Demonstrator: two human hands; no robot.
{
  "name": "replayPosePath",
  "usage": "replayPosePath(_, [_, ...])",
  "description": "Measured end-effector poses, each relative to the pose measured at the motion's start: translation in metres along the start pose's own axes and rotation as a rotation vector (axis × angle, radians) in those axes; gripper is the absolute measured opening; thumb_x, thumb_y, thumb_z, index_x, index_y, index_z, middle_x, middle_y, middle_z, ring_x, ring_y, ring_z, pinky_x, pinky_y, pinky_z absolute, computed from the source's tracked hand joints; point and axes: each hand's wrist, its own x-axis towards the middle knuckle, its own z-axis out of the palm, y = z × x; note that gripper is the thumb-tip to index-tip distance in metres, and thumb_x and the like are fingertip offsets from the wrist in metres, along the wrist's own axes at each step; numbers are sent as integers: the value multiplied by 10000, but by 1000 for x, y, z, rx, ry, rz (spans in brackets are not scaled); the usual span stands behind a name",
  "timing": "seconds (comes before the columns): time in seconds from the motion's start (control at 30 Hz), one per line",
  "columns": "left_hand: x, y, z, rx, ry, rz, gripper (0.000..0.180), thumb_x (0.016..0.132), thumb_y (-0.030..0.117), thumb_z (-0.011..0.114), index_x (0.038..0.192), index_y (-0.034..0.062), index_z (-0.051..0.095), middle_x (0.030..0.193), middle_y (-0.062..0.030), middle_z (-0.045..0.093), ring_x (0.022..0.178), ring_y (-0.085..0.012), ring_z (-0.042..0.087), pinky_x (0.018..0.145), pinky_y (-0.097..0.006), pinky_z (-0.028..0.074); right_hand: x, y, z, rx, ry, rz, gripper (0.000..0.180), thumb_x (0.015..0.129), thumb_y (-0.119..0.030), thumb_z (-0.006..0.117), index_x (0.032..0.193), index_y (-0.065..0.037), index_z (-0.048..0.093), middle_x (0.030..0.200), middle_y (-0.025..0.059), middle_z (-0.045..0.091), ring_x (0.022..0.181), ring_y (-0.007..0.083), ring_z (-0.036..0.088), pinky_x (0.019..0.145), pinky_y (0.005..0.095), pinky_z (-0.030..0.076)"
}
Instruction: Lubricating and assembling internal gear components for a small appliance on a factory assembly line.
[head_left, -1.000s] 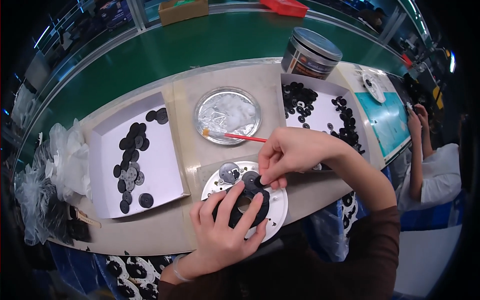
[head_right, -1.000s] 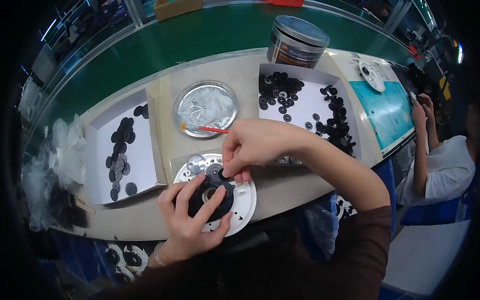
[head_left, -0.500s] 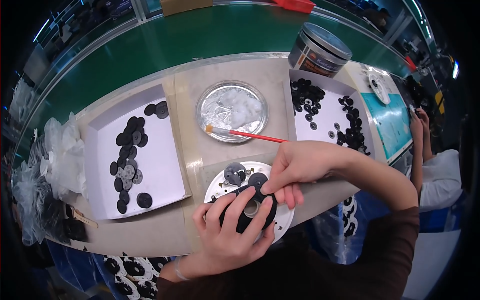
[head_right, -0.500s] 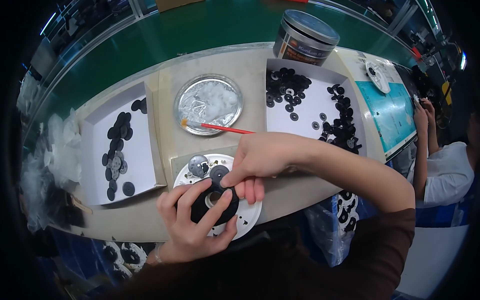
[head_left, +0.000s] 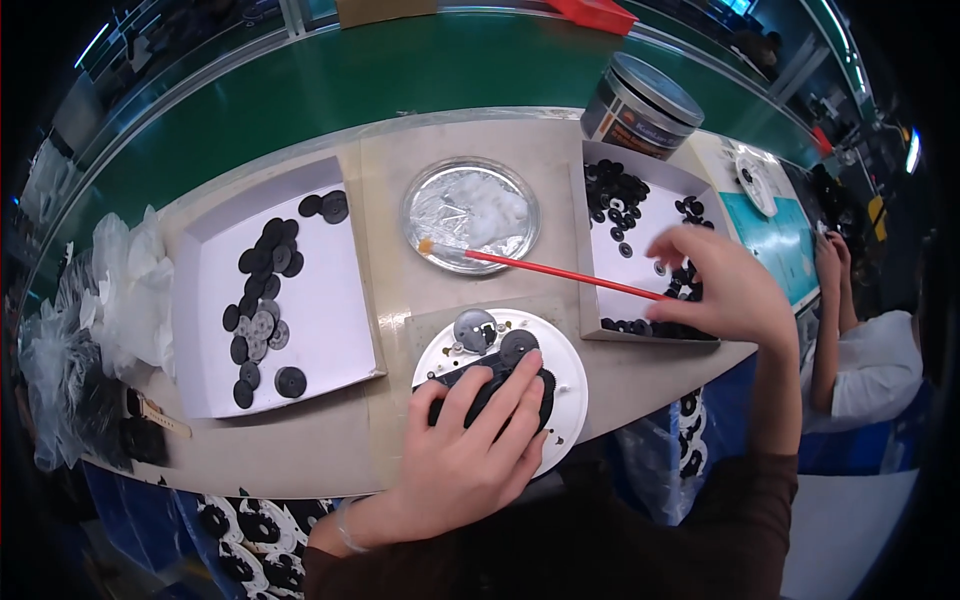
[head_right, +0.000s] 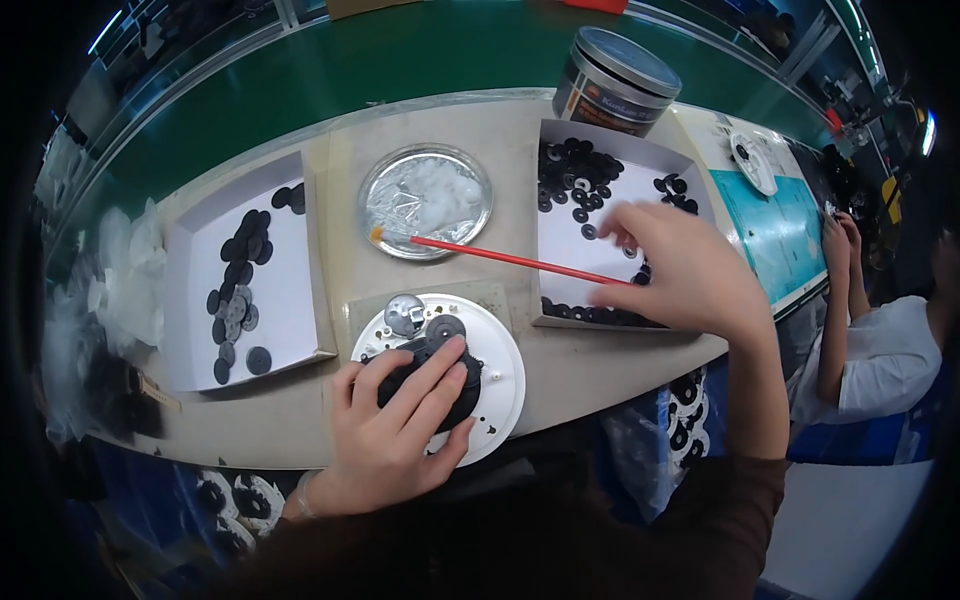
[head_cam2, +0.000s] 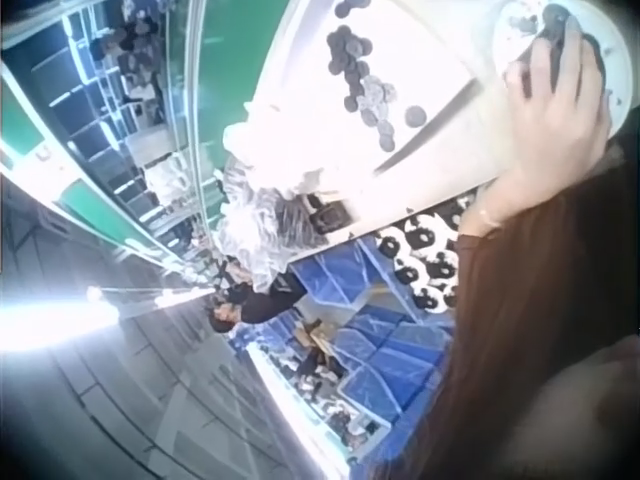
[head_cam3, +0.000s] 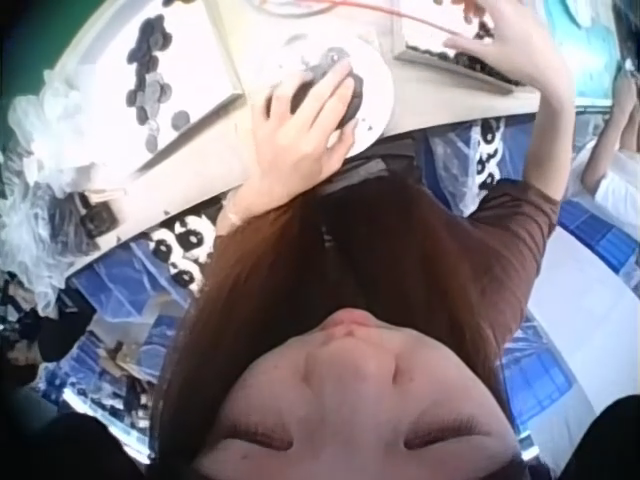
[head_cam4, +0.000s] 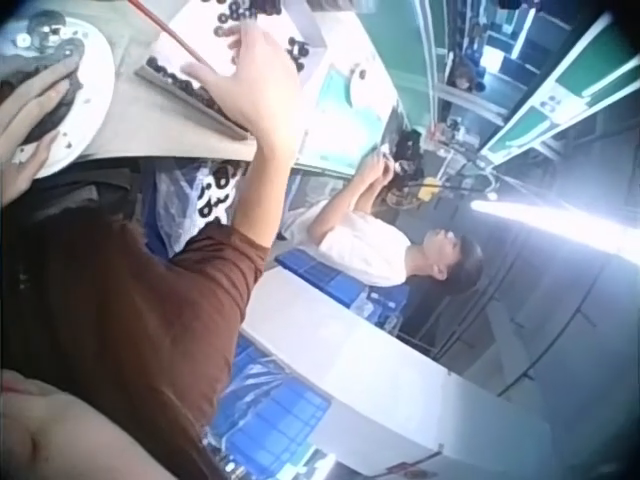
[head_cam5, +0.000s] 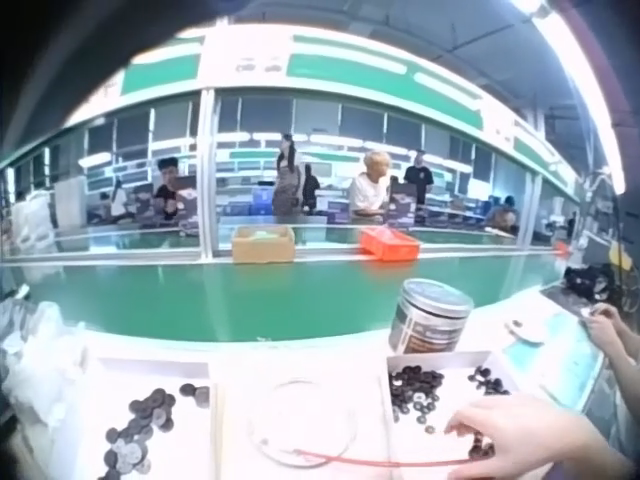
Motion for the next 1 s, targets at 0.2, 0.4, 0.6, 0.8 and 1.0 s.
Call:
replayPosePath(0.2, [-1,-4,-1,26,1,26,351,697,233,600,1006,69,581,1170,-17,527,825,-177,443,723,-315,341,-11,-1,-11,130,-138,367,350,660,-121,688,939,-51,487,592,-1,517,530,98,498,491,222,380])
replayPosePath(0.4, [0,-3,-1,-22,13,11,364,683,234,611,1006,67,592,1149,-9,544,792,-173,436,715,-306,333,8,-23,-34,474,341,160,235,729,-74,639,936,-50,530,733,-11,559,647,26,523,502,131,390])
replayPosePath(0.6, [0,-2,1,-36,37,-30,388,608,197,669,975,82,616,1109,32,575,744,-161,404,712,-276,309,62,-59,20,540,306,-187,113,805,-76,559,904,-26,575,843,24,568,727,77,532,587,185,408])
replayPosePath(0.8, [0,-1,1,-17,48,-31,371,608,209,671,955,90,621,1102,45,579,747,-153,400,719,-277,294,63,-54,40,445,230,-291,100,822,-21,508,895,5,570,832,57,579,751,105,568,604,202,435])
replayPosePath(1.0, [0,-2,2,-10,63,-40,365,603,216,673,945,96,623,1098,54,580,753,-149,399,719,-277,288,44,-33,34,531,467,-206,74,839,-26,504,881,21,542,790,85,577,688,116,577,508,186,450])
